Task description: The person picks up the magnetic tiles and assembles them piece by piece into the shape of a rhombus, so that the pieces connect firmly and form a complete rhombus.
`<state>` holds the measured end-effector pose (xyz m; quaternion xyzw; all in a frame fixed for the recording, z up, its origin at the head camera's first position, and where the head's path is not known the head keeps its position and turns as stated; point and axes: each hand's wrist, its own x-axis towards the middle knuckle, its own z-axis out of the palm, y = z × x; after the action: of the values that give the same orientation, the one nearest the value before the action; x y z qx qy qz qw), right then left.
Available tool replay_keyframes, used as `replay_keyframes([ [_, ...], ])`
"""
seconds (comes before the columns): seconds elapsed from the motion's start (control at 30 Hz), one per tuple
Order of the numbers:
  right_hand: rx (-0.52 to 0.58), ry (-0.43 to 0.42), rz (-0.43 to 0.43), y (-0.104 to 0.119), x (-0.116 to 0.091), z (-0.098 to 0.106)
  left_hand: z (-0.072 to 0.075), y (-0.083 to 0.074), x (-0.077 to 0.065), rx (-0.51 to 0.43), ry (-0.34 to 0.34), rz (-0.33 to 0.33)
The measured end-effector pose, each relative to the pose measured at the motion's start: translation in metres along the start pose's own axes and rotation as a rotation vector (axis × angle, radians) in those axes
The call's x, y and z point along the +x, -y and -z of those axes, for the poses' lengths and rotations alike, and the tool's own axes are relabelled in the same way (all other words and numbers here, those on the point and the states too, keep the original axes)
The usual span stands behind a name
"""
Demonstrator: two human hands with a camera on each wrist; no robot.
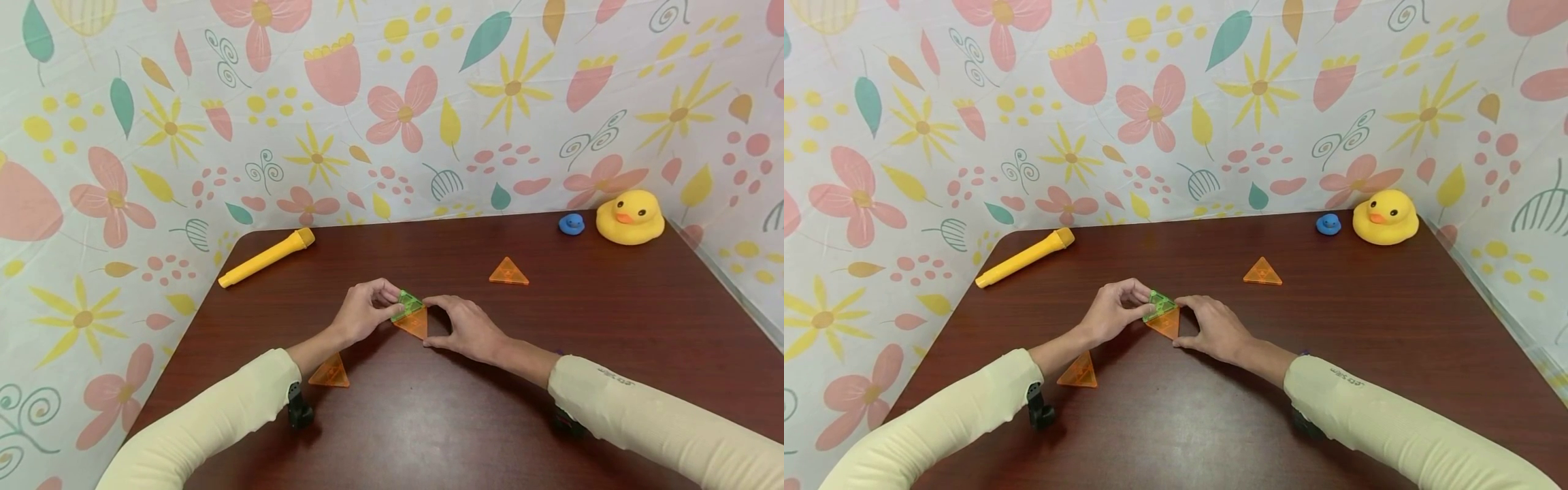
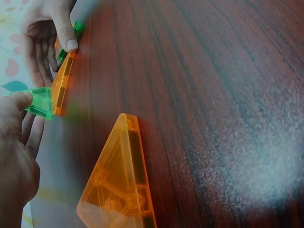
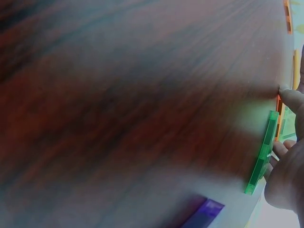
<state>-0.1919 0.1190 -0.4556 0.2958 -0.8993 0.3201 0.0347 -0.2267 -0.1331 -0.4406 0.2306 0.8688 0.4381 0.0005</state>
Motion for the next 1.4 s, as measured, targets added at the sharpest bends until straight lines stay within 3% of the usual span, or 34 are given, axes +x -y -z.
replay_keyframes([
  [0.93, -0.008, 0.011, 0.005, 0.000, 0.000, 0.001, 0.001, 0.004, -0.005, -0.012, 0.046, -0.037],
  [1.4, -0.027, 0.009, 0.001, -0.001, 0.000, 0.000, 0.015, 0.008, -0.014, -0.025, 0.086, -0.047],
])
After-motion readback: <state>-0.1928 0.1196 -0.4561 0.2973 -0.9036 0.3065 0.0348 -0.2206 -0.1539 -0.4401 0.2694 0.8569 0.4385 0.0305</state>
